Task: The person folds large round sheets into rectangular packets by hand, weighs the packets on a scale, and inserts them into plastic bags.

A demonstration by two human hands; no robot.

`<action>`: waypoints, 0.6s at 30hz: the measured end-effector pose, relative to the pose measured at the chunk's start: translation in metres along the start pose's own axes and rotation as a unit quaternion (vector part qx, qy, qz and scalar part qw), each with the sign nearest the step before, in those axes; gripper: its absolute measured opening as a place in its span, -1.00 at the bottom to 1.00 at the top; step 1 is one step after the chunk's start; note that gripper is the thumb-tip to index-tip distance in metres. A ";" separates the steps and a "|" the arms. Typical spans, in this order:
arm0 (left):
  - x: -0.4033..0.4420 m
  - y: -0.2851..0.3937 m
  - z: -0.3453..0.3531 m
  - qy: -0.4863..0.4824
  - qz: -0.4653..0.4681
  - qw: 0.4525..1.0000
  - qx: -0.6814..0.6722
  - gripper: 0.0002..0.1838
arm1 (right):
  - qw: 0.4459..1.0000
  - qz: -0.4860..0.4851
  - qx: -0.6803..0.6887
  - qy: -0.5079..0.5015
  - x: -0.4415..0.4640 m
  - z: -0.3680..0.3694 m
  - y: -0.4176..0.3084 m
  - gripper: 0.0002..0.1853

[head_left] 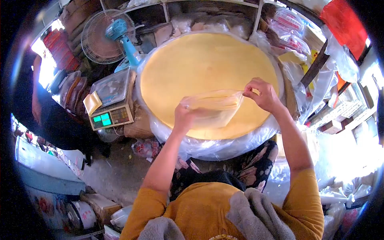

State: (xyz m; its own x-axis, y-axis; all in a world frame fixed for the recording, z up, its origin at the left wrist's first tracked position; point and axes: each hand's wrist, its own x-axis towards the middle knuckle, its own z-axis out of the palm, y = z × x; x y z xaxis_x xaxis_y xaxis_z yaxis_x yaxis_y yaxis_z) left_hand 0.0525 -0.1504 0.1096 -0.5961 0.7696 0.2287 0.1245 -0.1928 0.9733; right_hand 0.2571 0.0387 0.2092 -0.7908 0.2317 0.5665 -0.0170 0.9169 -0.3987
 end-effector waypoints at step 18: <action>-0.006 0.008 -0.001 0.004 0.013 1.000 0.021 -0.57 | 0.998 -0.057 -0.005 -0.019 0.010 0.022 -0.007 -0.85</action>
State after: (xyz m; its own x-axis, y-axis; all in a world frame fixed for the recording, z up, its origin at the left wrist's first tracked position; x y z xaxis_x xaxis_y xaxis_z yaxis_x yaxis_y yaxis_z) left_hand 0.0566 -0.1571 0.1157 -0.5979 0.7603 0.2538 0.1734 -0.1864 0.9670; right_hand 0.2362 0.0279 0.2019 -0.8064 0.1145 0.5802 -0.1020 0.9395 -0.3271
